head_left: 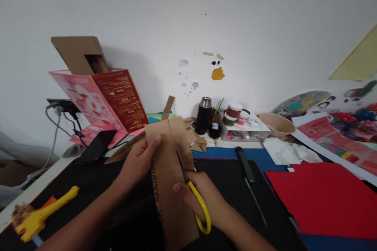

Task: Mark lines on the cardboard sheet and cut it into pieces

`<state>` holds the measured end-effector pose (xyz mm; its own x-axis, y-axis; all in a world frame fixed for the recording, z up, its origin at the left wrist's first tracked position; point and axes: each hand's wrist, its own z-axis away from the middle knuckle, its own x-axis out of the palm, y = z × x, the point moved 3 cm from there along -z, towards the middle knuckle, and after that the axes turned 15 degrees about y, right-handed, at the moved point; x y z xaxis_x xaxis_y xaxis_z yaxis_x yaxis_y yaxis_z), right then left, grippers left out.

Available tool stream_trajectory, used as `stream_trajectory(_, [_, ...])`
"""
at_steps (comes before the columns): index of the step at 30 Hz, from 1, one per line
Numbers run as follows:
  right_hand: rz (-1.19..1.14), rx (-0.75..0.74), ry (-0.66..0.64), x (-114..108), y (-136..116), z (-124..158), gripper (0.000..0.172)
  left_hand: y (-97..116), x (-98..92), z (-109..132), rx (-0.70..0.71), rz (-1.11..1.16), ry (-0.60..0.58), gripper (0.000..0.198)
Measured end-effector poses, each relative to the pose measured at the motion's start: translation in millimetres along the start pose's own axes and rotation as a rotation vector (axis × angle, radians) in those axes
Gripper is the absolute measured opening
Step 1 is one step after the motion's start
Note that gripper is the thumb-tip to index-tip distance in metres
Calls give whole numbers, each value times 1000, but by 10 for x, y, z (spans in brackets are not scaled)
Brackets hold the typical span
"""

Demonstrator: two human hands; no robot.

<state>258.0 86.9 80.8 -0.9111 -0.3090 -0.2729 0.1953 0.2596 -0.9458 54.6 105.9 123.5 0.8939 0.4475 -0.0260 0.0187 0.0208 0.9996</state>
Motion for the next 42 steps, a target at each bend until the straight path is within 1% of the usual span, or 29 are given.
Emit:
stream_trajectory(6, [-28,20,0,11,7,14,62,13,33,22,-7,-45,-58,67])
stream_trajectory(10, [20,-20,38,-3,-23,12,62,119,23,58,96,-142,-28,71])
stream_trajectory(12, [41,-34,41,-7,-42,18,60,160,15,73,120,-180,-33,72])
stream_trajectory(14, [46,-42,33,-8,-62,27,58,165,18,83,88,-177,-72,71])
stream_trajectory(17, [39,-48,23,-6,-83,33,60,135,29,85,21,-133,-126,71])
stream_trajectory(22, [33,7,16,-6,-79,34,65,113,26,87,68,-166,-98,72])
stream_trajectory(27, [22,-8,20,-2,-111,62,62,90,57,121,17,-97,-161,66])
stream_trajectory(32, [23,-23,26,-8,-129,50,63,107,31,97,146,-211,-56,67])
stream_trajectory(34, [10,-4,28,-12,-129,40,63,88,33,86,123,-189,-72,67])
stream_trajectory(37, [-28,16,25,-9,-130,37,63,35,60,78,29,-91,-129,67])
stream_trajectory(39, [-69,33,0,1,-128,41,62,13,73,74,1,-66,-125,67])
stream_trajectory(42, [-131,92,-35,13,-119,44,60,16,78,75,14,-93,-91,70])
